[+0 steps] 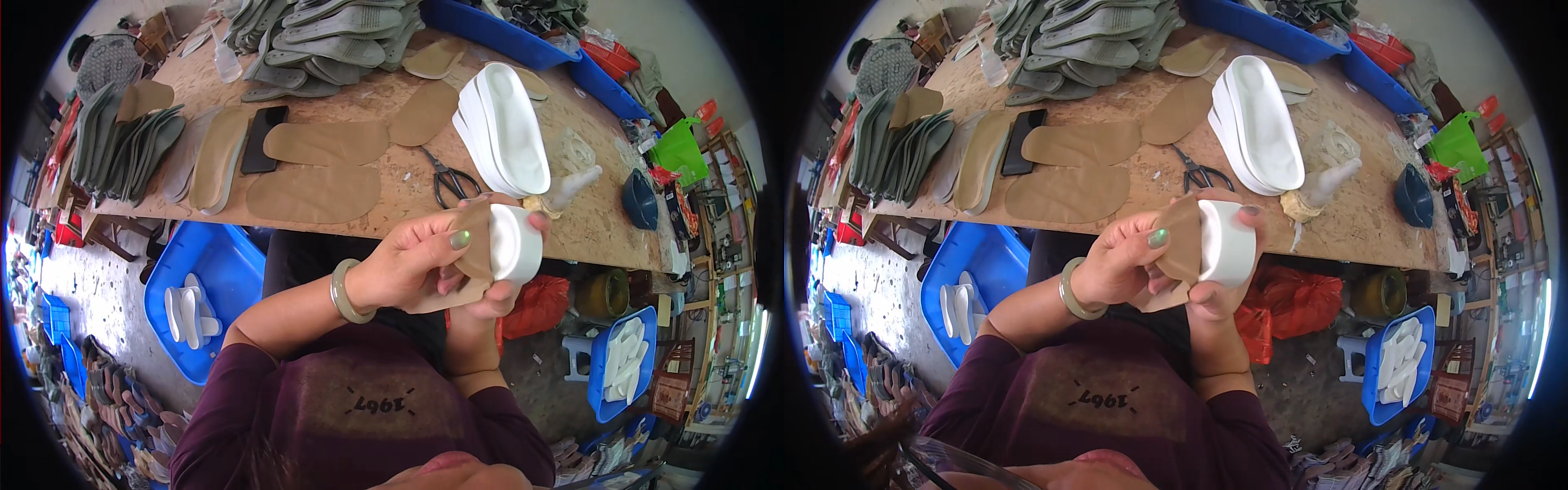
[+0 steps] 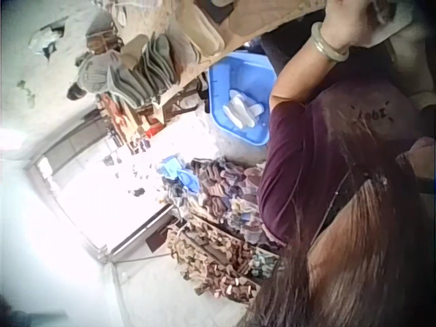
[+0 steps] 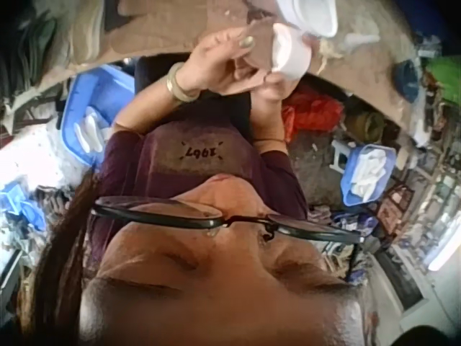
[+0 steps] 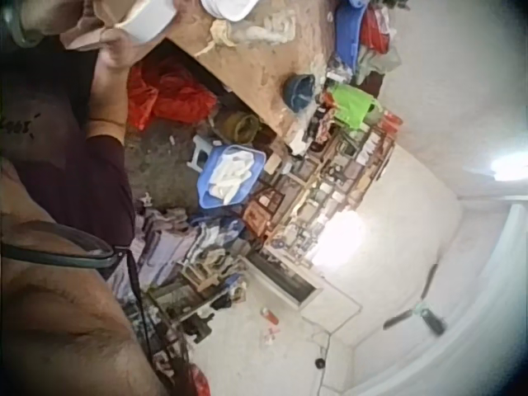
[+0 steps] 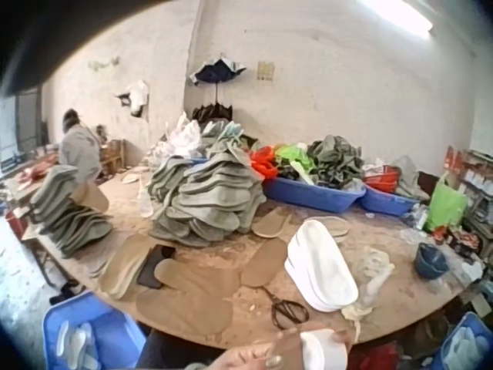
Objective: Applying adhesive and assembling shoe soles with insoles.
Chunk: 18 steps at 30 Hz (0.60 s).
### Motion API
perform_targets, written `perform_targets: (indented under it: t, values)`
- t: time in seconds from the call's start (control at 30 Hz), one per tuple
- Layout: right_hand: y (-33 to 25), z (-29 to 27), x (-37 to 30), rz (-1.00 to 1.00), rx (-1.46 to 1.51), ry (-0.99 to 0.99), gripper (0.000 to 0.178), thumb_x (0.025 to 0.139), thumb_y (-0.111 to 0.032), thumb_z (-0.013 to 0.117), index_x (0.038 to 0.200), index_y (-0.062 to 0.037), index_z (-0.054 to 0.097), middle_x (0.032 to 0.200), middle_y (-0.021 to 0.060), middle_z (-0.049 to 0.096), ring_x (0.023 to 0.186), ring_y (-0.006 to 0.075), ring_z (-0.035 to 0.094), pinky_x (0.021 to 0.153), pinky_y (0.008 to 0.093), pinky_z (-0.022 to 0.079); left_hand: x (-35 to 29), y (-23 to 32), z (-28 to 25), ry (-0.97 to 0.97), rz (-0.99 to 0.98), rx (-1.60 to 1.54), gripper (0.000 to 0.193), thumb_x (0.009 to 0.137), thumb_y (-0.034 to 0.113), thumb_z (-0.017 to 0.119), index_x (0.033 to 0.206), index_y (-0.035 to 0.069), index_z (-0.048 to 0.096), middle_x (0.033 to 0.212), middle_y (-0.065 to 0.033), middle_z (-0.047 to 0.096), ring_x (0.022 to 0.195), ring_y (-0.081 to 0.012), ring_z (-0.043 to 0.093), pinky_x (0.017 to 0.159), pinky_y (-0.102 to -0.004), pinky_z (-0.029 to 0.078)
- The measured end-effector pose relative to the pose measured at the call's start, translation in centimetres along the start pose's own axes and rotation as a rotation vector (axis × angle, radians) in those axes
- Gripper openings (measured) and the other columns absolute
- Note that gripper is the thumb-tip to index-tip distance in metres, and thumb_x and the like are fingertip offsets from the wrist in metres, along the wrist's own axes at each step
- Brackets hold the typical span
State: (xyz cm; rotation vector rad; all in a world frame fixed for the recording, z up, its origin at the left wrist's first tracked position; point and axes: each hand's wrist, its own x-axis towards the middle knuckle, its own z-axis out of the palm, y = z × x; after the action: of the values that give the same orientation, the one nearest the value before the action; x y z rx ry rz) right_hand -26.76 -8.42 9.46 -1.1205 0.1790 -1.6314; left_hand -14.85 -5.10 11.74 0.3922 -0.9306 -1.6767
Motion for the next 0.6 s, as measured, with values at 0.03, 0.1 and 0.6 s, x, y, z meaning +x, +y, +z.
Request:
perform_targets:
  t: [0.03, 0.1, 0.6]
  values:
    - [-0.3, 0.0, 0.2, -0.015, -0.005, 0.047, 0.09, 0.067, -0.048, 0.084, 0.134, -0.015, 0.033, 0.127, 0.0252, 0.045, 0.107, 0.0313, 0.054, 0.088, 0.0405, 0.048, 0.2, 0.1, 0.2, -0.01, -0.007, -0.027, 0.025, 0.1, 0.023, 0.046, 0.082, 0.008, 0.051, 0.068, 0.0023, 0.049, 0.057, -0.0055, 0.045, 0.055, -0.021, 0.038]
    - [-0.6, -0.3, 0.8, -0.052, 0.044, 0.12, 0.086, 0.07, -0.05, 0.079, 0.134, -0.0156, 0.033, 0.122, 0.028, 0.048, 0.105, 0.032, 0.055, 0.087, 0.0403, 0.049, 0.3, 0.1, -0.2, -0.031, -0.035, -0.097, 0.021, 0.098, 0.021, 0.046, 0.094, 0.004, 0.058, 0.067, 0.0026, 0.048, 0.054, -0.0058, 0.043, 0.053, -0.0215, 0.037]
    - [-3.0, -1.2, 1.5, -0.091, -0.328, -0.07, 0.113, 0.061, -0.072, 0.071, 0.143, -0.0054, 0.03, 0.135, 0.0223, 0.048, 0.124, 0.034, 0.048, 0.096, 0.043, 0.043, -7.3, 2.8, -5.5, 0.184, 0.083, -0.641, 0.034, 0.093, 0.016, 0.05, 0.124, 0.002, 0.058, 0.119, -0.0104, 0.061, 0.107, -0.0194, 0.061, 0.092, -0.0292, 0.047]
